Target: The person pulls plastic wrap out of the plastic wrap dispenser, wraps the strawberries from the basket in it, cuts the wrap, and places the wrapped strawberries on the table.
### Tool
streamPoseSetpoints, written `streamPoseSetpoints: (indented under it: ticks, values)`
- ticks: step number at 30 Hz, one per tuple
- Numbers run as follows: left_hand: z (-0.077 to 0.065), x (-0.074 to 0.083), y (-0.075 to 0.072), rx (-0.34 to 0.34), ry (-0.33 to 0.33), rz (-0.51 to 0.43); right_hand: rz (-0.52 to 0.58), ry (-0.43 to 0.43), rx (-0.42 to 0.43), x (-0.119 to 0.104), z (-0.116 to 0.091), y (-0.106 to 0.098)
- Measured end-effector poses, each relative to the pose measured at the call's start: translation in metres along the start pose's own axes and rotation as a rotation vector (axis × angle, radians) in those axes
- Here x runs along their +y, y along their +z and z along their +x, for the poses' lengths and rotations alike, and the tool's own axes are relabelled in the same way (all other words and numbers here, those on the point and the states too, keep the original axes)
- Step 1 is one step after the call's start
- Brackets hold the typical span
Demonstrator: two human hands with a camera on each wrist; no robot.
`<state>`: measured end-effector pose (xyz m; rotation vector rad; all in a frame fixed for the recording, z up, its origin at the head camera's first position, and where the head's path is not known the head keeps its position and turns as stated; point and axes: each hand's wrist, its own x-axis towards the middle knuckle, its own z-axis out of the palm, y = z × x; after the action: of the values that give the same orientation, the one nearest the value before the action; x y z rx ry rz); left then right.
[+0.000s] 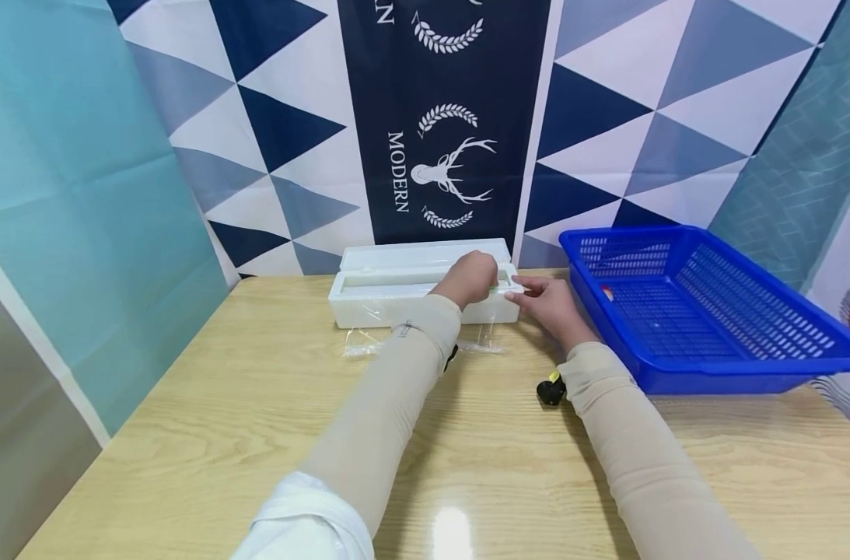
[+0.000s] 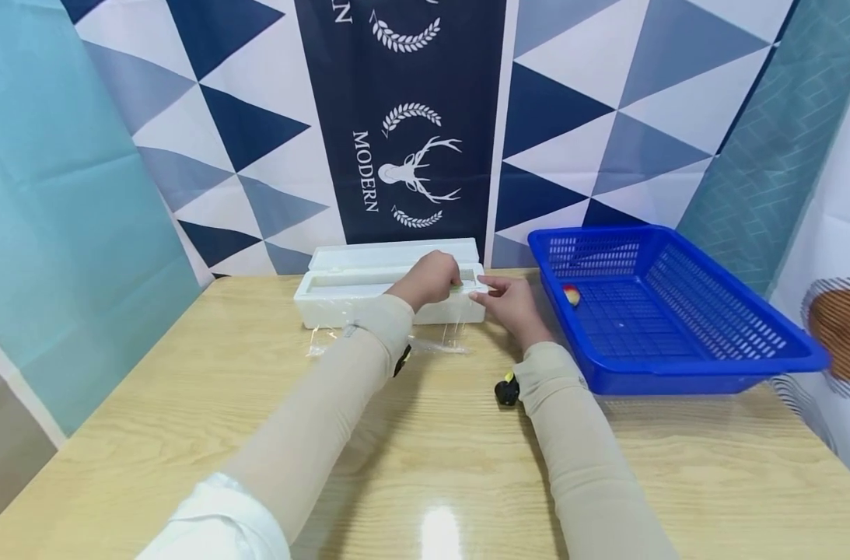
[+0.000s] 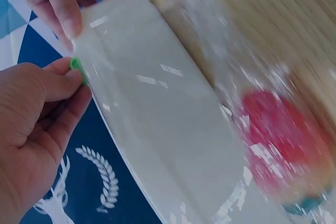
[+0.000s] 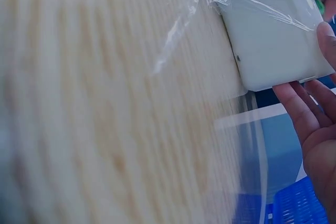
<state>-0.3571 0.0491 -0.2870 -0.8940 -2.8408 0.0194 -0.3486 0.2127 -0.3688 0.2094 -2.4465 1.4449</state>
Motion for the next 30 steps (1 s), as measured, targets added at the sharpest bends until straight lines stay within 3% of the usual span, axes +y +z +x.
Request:
streamPoseSetpoints:
  ticks: [30]
  values:
    - [-0.013, -0.02, 0.002, 0.0, 0.007, -0.042, -0.006, 0.116, -0.027, -0.001, 0.003, 0.0]
